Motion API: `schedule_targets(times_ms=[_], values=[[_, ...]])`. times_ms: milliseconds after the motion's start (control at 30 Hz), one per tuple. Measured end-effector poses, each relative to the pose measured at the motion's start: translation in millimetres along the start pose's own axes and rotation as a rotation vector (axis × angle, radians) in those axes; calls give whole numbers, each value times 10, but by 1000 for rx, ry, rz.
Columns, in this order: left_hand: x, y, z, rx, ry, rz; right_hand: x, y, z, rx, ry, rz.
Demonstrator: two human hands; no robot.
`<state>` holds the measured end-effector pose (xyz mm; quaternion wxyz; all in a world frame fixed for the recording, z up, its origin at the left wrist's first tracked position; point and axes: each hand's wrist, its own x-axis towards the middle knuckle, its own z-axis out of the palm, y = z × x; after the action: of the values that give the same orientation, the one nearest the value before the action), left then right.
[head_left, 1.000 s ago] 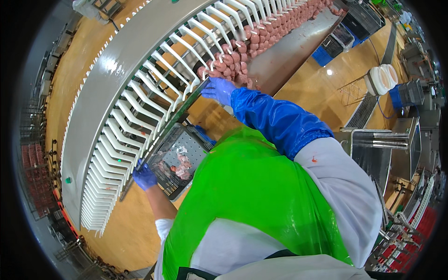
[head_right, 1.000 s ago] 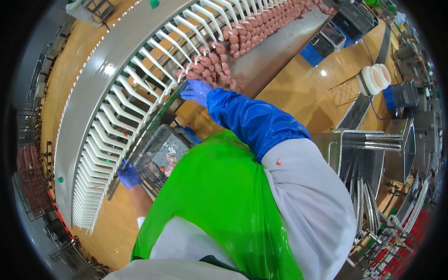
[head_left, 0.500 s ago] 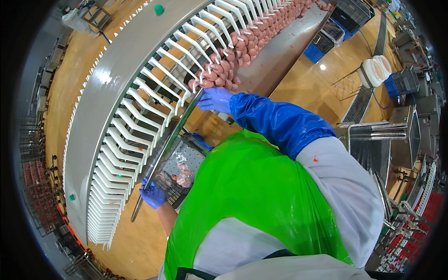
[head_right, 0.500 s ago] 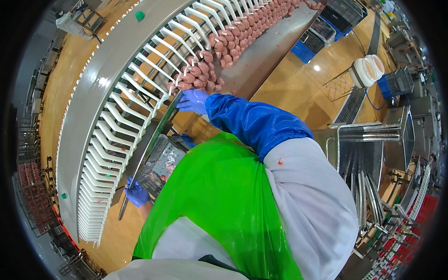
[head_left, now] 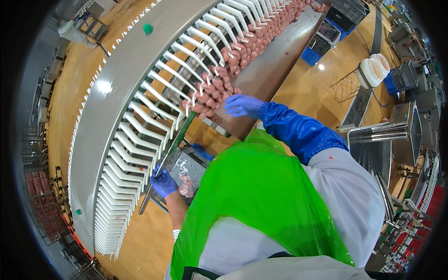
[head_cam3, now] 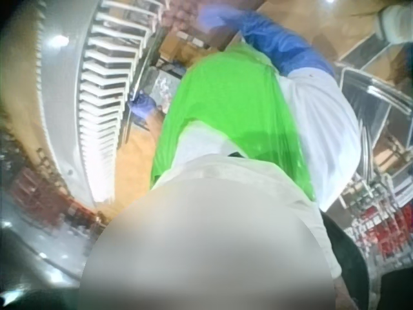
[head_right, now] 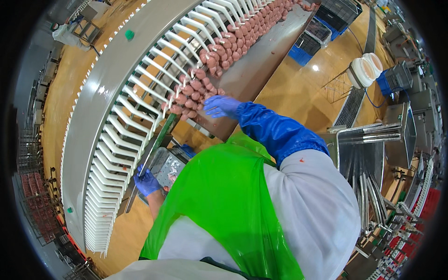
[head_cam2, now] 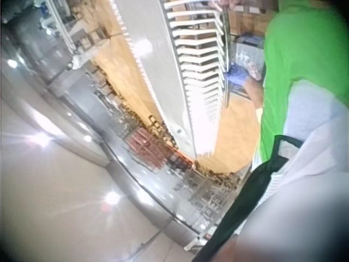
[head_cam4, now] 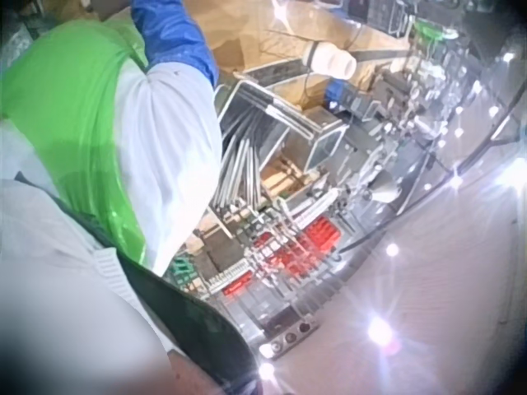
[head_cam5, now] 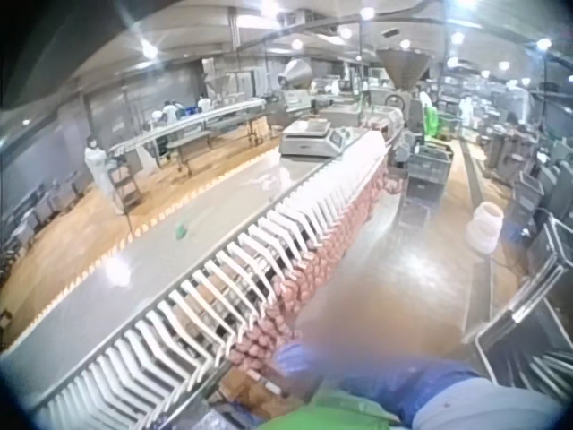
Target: The person handles a plastic bag, then repeatedly picks up sausage links from a conveyor and places them onto metal rods. The person also transfers completed sausage rods to a hanging rack.
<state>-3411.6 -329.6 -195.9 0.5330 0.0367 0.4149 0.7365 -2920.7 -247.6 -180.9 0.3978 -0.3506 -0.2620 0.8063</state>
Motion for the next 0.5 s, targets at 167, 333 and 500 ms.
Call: schedule_targets(times_ms=[167, 333, 500], values=[[327, 241, -256, 736, -33, 187, -518, -468, -1087, 50, 366, -141], [389, 223, -259, 658, 76, 214, -805, -1041, -2001, 57, 561, -140], [156, -454, 567, 188, 194, 89, -888, -1603, -2578, 11, 574, -163]])
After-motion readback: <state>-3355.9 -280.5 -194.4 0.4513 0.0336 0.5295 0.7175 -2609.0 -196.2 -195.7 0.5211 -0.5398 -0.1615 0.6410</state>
